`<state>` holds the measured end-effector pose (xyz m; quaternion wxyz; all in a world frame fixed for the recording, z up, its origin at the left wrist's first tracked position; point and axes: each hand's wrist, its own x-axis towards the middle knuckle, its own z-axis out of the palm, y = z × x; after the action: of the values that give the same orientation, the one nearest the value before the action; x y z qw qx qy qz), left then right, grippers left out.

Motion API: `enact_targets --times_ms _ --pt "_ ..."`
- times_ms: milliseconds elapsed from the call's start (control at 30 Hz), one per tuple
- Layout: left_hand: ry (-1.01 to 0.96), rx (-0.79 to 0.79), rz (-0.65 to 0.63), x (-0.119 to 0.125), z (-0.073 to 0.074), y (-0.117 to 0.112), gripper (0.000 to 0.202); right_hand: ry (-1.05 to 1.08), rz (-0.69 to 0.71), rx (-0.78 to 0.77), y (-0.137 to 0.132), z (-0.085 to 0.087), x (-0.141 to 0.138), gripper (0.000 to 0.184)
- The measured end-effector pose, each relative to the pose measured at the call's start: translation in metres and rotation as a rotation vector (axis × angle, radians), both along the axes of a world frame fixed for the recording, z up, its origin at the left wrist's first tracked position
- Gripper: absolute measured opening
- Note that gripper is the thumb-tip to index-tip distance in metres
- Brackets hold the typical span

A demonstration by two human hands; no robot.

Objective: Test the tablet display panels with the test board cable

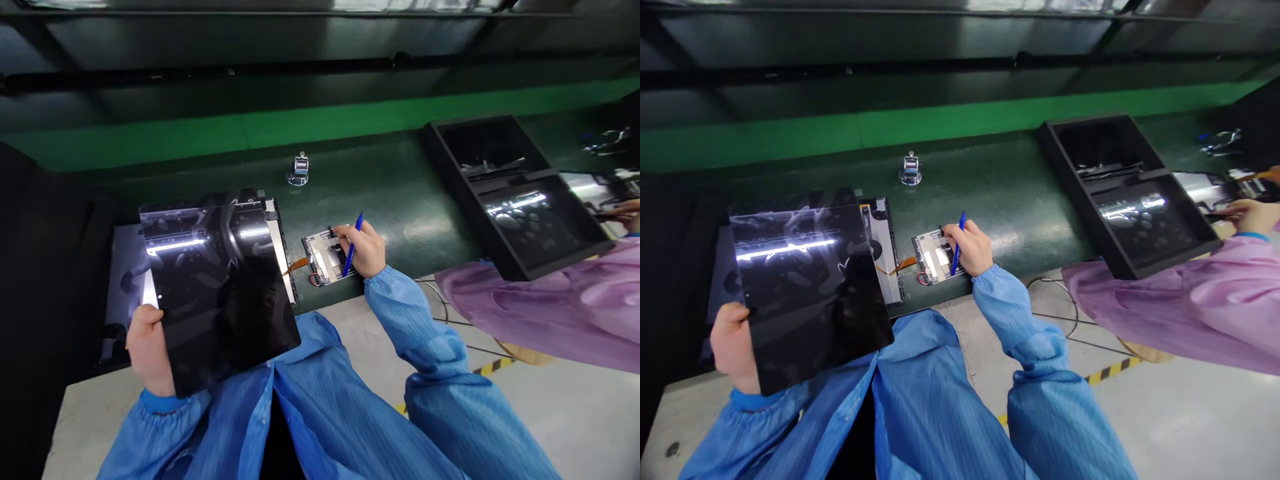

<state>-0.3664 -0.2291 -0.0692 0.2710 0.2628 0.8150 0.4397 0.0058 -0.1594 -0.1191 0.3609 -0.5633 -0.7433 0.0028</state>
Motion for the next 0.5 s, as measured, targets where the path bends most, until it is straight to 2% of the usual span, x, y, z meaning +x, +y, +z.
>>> enact_targets --times_ms 67,133,200,233,300,367,400,500 --pt "-0.021 0.027 0.049 0.006 0.009 0.004 0.013 0.079 -0.017 0.011 -0.006 0.011 -0.016 0.017" --pt "-0.209 0.041 0.011 0.015 0.023 0.012 0.006 0.247 0.074 -0.054 -0.014 0.032 -0.039 0.024" --pt "-0.473 0.043 -0.066 0.027 0.043 0.021 0.012 0.552 0.375 -0.274 -0.018 0.060 -0.065 0.045" --pt "-0.588 0.083 -0.115 0.032 0.053 0.026 0.014 0.636 0.504 -0.369 -0.017 0.076 -0.076 0.054" --pt "-0.665 0.242 -0.270 0.038 0.068 0.038 0.026 0.714 0.569 -0.423 -0.010 0.102 -0.091 0.054" --pt "-0.482 0.396 -0.498 0.035 0.073 0.051 0.032 0.724 0.527 -0.338 0.003 0.116 -0.097 0.039" --pt "-0.347 0.441 -0.624 0.030 0.071 0.060 0.029 0.725 0.521 -0.270 0.010 0.117 -0.097 0.030" --pt "0.011 0.468 -1.121 0.008 0.054 0.088 0.029 0.668 0.616 -0.143 0.026 0.102 -0.095 0.014"
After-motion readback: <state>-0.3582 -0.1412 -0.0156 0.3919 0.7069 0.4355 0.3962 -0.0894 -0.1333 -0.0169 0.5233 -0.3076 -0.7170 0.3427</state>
